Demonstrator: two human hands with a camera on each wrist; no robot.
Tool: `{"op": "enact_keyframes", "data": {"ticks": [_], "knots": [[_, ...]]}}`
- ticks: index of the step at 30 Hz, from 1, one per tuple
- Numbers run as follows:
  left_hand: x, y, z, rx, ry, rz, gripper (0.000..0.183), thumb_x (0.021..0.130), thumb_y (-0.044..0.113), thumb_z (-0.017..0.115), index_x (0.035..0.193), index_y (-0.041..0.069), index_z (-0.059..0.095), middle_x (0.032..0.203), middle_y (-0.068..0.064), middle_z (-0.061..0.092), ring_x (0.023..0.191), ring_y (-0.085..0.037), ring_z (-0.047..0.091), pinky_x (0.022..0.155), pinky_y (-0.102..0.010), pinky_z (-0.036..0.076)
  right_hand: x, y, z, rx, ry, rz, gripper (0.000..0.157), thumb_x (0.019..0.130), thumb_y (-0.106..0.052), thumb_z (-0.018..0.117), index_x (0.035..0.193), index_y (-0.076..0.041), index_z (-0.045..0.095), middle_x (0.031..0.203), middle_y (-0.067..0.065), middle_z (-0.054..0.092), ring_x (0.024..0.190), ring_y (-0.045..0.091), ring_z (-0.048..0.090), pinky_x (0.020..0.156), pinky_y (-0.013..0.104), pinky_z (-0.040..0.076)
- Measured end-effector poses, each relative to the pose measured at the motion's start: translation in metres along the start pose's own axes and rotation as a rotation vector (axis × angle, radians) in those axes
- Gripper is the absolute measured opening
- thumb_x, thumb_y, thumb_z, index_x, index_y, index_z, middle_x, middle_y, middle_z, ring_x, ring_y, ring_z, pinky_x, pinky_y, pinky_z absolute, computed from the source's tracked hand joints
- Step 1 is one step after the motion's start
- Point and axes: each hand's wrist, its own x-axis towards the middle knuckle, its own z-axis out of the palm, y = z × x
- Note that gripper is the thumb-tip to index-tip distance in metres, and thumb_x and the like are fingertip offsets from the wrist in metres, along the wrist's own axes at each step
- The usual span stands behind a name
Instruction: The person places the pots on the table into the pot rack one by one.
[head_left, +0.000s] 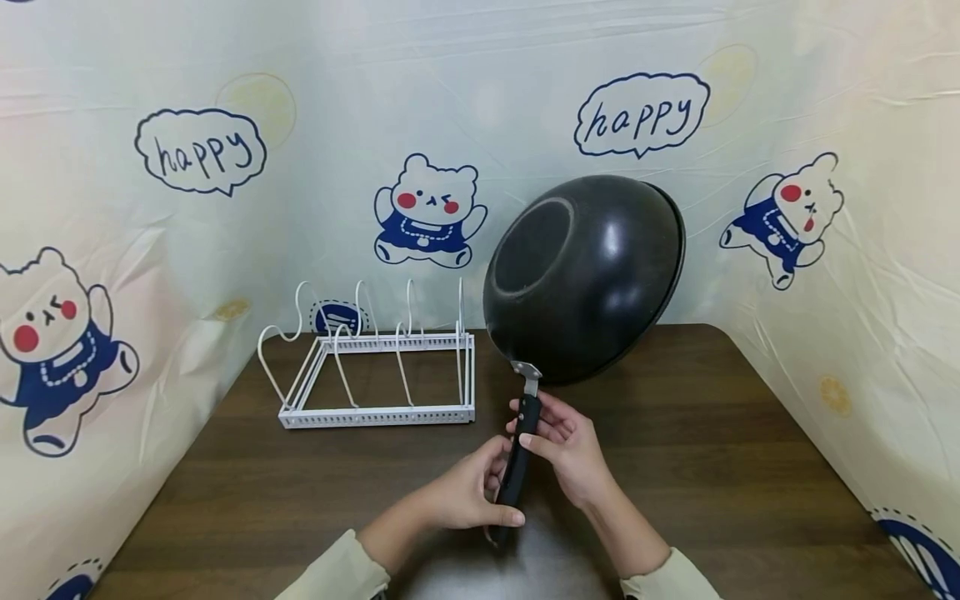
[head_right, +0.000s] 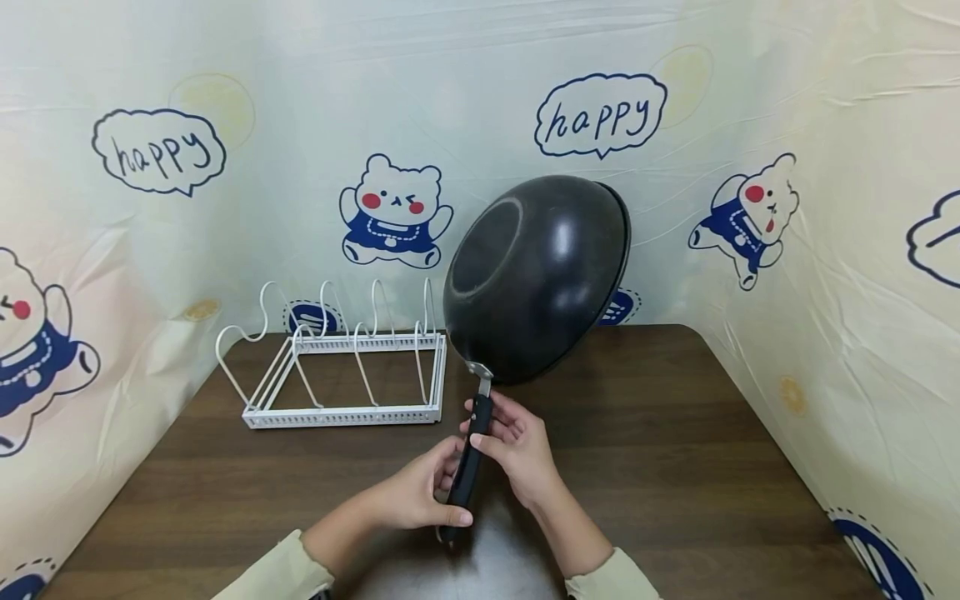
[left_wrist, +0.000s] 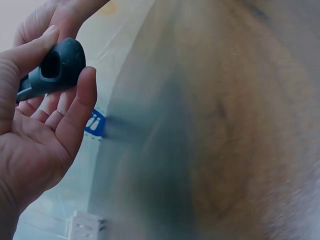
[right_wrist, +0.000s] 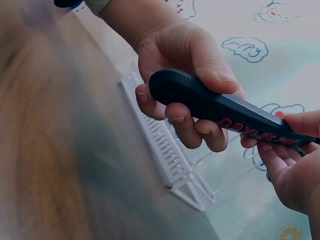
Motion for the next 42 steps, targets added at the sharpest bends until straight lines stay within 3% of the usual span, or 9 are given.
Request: {"op": "enact_keyframes", "data": {"ticks": [5,13,17,23,32,37,42], "knots": [[0.000,0.012,-0.008,0.133,0.052,0.018,0.066,0.079,0.009,0.082,0.129,0.001,0.040,0.095,-0.003,0.062,0.084,-0.010,0.062,0.080,-0.027,0.053,0.007,-0.007,0.005,-0.011,-0.034,-0.053,0.055,0.086,0.012,0.062,0.138,0.005,0.048,0.126,0.033,0.056,0.100,0.028,0.067,0.092,0.037,0.052],[-0.008,0.025,-0.021,0.247,0.097,0.036,0.065,0.078,0.013,0.083,0.126,0.003,0.042,0.093,-0.002,0.061,0.082,-0.011,0.061,0.081,-0.028,0.053,0.019,-0.017,0.019,0.001,-0.079,-0.067,0.055,0.086,0.012,0.063,0.139,0.005,0.048,0.125,0.025,0.060,0.102,0.031,0.067,0.092,0.038,0.052],[-0.012,0.025,-0.025,0.252,0.115,0.035,0.068,0.077,0.014,0.084,0.129,0.001,0.041,0.100,-0.005,0.063,0.089,-0.011,0.063,0.084,-0.028,0.053,0.023,-0.017,0.025,0.002,-0.109,-0.073,0.056,0.085,0.012,0.063,0.139,0.006,0.048,0.125,0.028,0.059,0.102,0.034,0.066,0.090,0.038,0.053],[-0.024,0.026,-0.031,0.230,0.123,0.021,0.072,0.078,0.014,0.083,0.133,0.001,0.038,0.108,-0.008,0.065,0.099,-0.020,0.064,0.088,-0.029,0.052,0.029,-0.013,0.037,0.004,-0.158,-0.067,0.060,0.084,0.014,0.063,0.140,0.010,0.043,0.128,0.036,0.052,0.102,0.028,0.067,0.090,0.038,0.052],[-0.033,0.033,-0.040,0.292,0.158,0.051,0.069,0.079,0.017,0.083,0.130,-0.001,0.040,0.108,-0.015,0.062,0.095,-0.015,0.064,0.087,-0.031,0.053,0.038,-0.016,0.049,-0.021,-0.172,-0.071,0.060,0.083,0.015,0.063,0.140,0.007,0.046,0.127,0.030,0.057,0.104,0.036,0.066,0.089,0.037,0.053],[-0.036,0.032,-0.042,0.318,0.166,0.094,0.070,0.080,0.016,0.082,0.131,-0.002,0.039,0.117,-0.016,0.059,0.099,-0.022,0.065,0.088,-0.033,0.054,0.041,-0.013,0.054,-0.020,-0.178,-0.054,0.057,0.083,0.015,0.064,0.137,0.009,0.048,0.126,0.029,0.058,0.102,0.032,0.067,0.089,0.036,0.053],[-0.041,0.022,-0.041,0.299,0.150,0.084,0.069,0.082,0.015,0.080,0.133,0.000,0.036,0.113,-0.014,0.063,0.101,-0.025,0.066,0.089,-0.032,0.053,0.040,-0.006,0.059,-0.073,-0.167,-0.013,0.057,0.082,0.014,0.067,0.136,0.009,0.050,0.124,0.026,0.061,0.105,0.036,0.064,0.089,0.034,0.053]]}}
